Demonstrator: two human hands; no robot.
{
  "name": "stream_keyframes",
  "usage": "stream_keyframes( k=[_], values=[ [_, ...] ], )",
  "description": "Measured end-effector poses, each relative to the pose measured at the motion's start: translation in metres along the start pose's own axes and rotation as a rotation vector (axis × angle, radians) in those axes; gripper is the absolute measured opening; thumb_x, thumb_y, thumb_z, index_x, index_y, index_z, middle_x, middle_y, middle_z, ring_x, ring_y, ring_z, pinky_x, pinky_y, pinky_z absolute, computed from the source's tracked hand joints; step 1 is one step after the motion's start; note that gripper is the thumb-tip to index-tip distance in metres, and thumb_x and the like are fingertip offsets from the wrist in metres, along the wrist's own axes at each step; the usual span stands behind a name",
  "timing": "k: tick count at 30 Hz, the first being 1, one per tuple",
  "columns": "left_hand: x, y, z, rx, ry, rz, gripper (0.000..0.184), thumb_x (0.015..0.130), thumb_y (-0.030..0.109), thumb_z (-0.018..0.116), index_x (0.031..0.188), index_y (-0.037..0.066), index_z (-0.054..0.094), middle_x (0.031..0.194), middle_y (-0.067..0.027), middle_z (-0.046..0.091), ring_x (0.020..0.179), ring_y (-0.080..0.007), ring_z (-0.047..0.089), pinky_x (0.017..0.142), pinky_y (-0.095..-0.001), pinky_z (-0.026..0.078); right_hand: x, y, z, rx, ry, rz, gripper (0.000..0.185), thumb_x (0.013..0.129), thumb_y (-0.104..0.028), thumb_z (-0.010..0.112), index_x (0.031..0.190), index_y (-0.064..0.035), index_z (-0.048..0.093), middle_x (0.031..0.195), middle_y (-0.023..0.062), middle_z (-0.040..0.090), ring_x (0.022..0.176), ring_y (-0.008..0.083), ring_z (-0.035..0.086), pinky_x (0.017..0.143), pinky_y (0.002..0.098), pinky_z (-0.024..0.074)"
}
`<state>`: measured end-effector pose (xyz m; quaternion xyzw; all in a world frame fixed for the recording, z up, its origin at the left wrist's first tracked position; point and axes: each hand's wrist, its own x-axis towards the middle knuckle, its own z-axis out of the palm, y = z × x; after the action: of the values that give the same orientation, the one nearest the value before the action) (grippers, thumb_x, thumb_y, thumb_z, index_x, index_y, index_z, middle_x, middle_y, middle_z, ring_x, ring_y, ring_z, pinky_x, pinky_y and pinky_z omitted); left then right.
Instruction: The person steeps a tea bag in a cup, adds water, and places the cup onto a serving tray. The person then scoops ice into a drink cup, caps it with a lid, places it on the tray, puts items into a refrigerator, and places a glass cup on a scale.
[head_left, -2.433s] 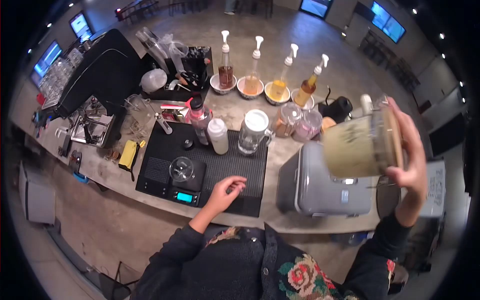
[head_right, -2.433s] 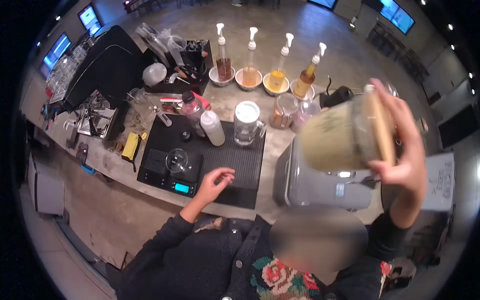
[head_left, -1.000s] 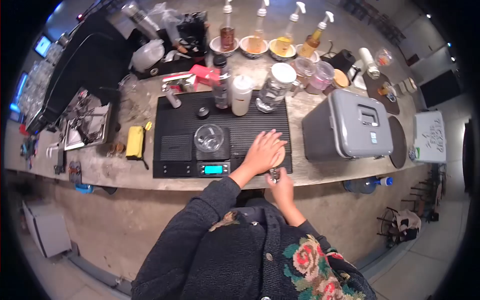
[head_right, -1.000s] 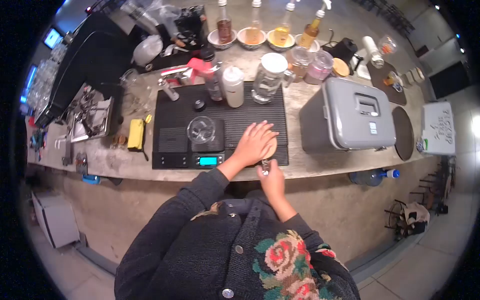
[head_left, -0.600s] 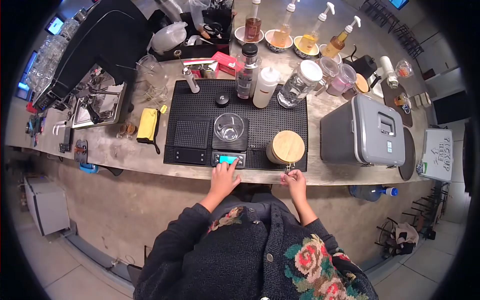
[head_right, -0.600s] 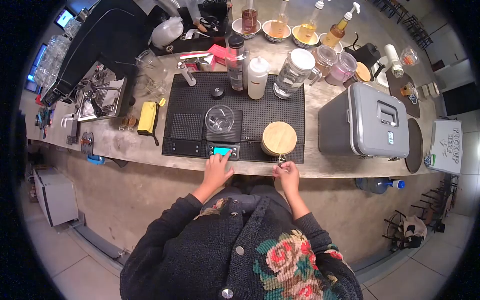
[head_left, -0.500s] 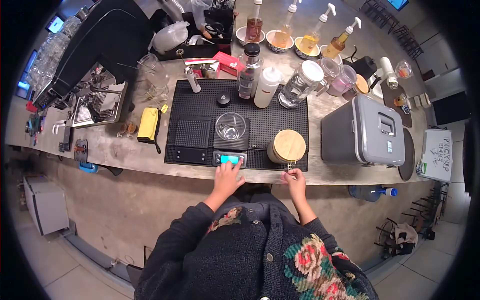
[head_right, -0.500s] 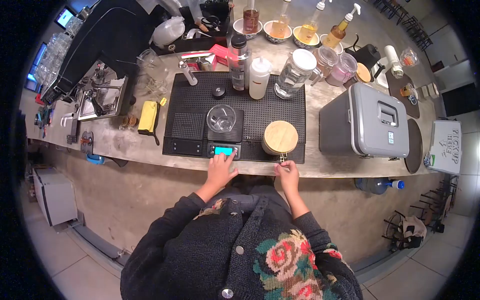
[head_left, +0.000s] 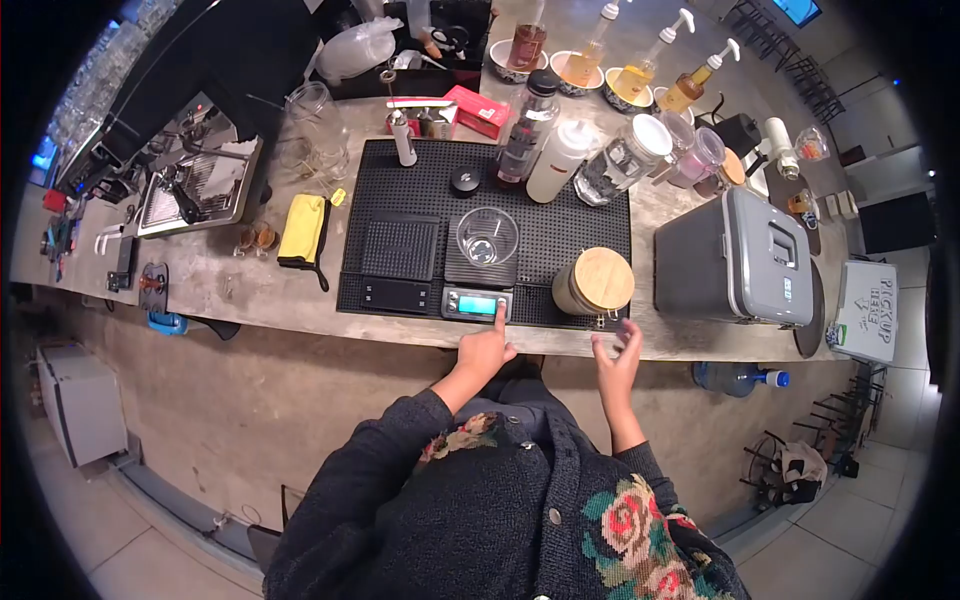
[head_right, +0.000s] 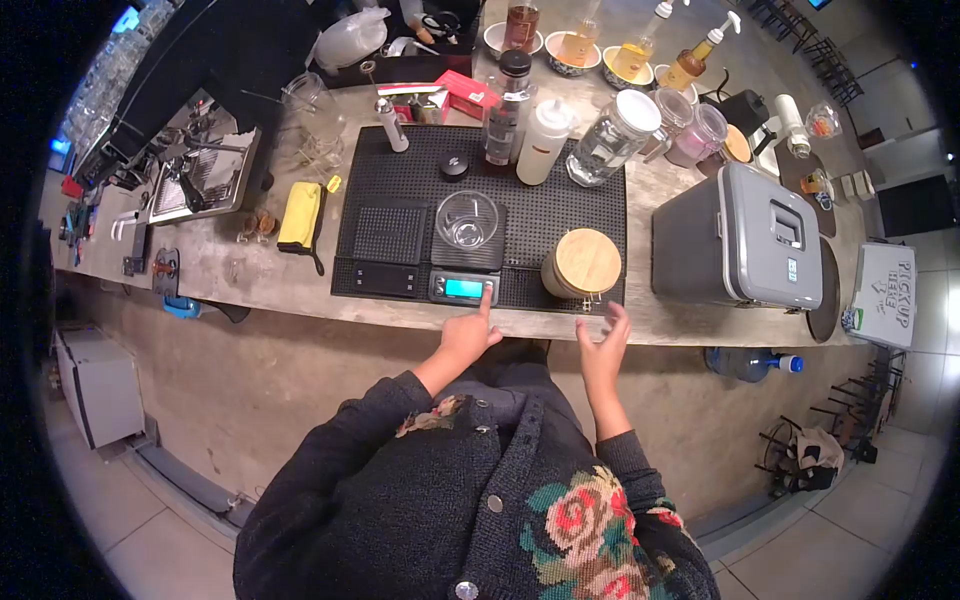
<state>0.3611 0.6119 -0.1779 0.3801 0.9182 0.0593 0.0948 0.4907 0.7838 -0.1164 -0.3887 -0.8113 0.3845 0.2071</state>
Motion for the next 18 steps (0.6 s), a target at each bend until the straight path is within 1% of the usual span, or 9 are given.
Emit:
stream_keyframes(
  k=[2, 4, 7, 8, 12, 14, 15, 17, 18],
  values=[
    [0.000, 0.000, -0.005, -0.062, -0.062, -0.014, 0.075, 0.077, 0.040, 0.050, 0.135, 0.000, 0.025, 0.051, -0.0070, 0.057, 0.038, -0.0233, 0.050, 0.037, -0.0312, 0.038, 0.003, -0.023, -0.006, -0.137, 0.053, -0.214, 0.053, 0.069, -0.010, 0.067, 0.117, -0.0045, 0.045, 0.125, 0.0169, 0.041, 0.107, 0.0288, 0.047, 0.084, 0.0354, 0.0425],
    [-0.003, 0.002, -0.009, -0.087, -0.070, -0.024, 0.074, 0.076, 0.039, 0.050, 0.135, 0.000, 0.026, 0.052, -0.0068, 0.057, 0.038, -0.0233, 0.050, 0.037, -0.0311, 0.038, 0.011, -0.037, -0.009, -0.357, 0.062, -0.431, 0.064, 0.068, -0.008, 0.067, 0.126, -0.0094, 0.042, 0.127, 0.0168, 0.040, 0.108, 0.0296, 0.047, 0.086, 0.0346, 0.0424],
    [-0.005, 0.005, -0.016, -0.127, -0.072, -0.031, 0.072, 0.075, 0.036, 0.052, 0.133, 0.000, 0.030, 0.055, -0.0062, 0.058, 0.039, -0.0233, 0.050, 0.036, -0.0309, 0.037, 0.023, -0.055, -0.010, -0.369, -0.007, -0.414, 0.055, 0.068, -0.003, 0.065, 0.120, -0.0112, 0.050, 0.130, 0.0156, 0.040, 0.106, 0.0303, 0.050, 0.085, 0.0342, 0.0440],
    [-0.006, 0.005, -0.018, -0.134, -0.075, -0.033, 0.072, 0.075, 0.036, 0.052, 0.133, 0.000, 0.030, 0.055, -0.0062, 0.058, 0.039, -0.0233, 0.050, 0.036, -0.0309, 0.037, 0.027, -0.056, -0.010, -0.375, -0.012, -0.415, 0.055, 0.068, -0.003, 0.065, 0.120, -0.0112, 0.050, 0.130, 0.0156, 0.040, 0.106, 0.0303, 0.050, 0.085, 0.0342, 0.0440],
    [-0.011, 0.007, -0.022, -0.261, 0.011, 0.182, 0.063, 0.075, 0.029, 0.054, 0.128, 0.000, 0.037, 0.071, -0.0092, 0.062, 0.054, -0.0250, 0.057, 0.045, -0.0318, 0.042, 0.042, -0.050, -0.017, -0.365, -0.085, -0.356, 0.044, 0.068, -0.001, 0.064, 0.110, -0.0111, 0.058, 0.120, 0.0114, 0.051, 0.099, 0.0252, 0.055, 0.080, 0.0309, 0.0452],
    [-0.010, 0.009, -0.020, -0.418, 0.257, 0.349, 0.046, 0.074, 0.020, 0.055, 0.116, 0.002, 0.048, 0.092, -0.0096, 0.059, 0.079, -0.0237, 0.057, 0.064, -0.0314, 0.045, 0.044, -0.055, -0.016, -0.397, -0.091, -0.388, 0.041, 0.068, 0.000, 0.063, 0.108, -0.0101, 0.059, 0.116, 0.0101, 0.053, 0.096, 0.0242, 0.056, 0.079, 0.0303, 0.0454],
    [-0.009, 0.010, -0.026, -0.424, 0.249, 0.351, 0.046, 0.074, 0.020, 0.055, 0.116, 0.002, 0.048, 0.092, -0.0096, 0.059, 0.079, -0.0237, 0.057, 0.064, -0.0314, 0.045, 0.045, -0.060, -0.019, -0.426, -0.092, -0.423, 0.039, 0.068, 0.000, 0.063, 0.106, -0.0092, 0.060, 0.112, 0.0088, 0.056, 0.093, 0.0232, 0.057, 0.078, 0.0298, 0.0457],
    [-0.006, 0.017, -0.050, -0.464, 0.348, 0.623, 0.032, 0.069, 0.014, 0.056, 0.099, 0.005, 0.054, 0.098, -0.0086, 0.053, 0.091, -0.0211, 0.050, 0.075, -0.0284, 0.040, 0.048, -0.068, -0.024, -0.488, -0.094, -0.495, 0.033, 0.069, 0.001, 0.062, 0.101, -0.0073, 0.062, 0.103, 0.0062, 0.061, 0.086, 0.0212, 0.059, 0.075, 0.0286, 0.0461],
    [-0.005, 0.023, -0.058, -0.494, 0.357, 0.651, 0.030, 0.069, 0.013, 0.056, 0.098, 0.006, 0.054, 0.100, -0.0077, 0.052, 0.093, -0.0207, 0.049, 0.078, -0.0288, 0.040, 0.050, -0.069, -0.027, -0.495, -0.098, -0.486, 0.033, 0.069, 0.001, 0.062, 0.101, -0.0073, 0.062, 0.103, 0.0062, 0.061, 0.086, 0.0212, 0.059, 0.075, 0.0286, 0.0461]
  ],
)
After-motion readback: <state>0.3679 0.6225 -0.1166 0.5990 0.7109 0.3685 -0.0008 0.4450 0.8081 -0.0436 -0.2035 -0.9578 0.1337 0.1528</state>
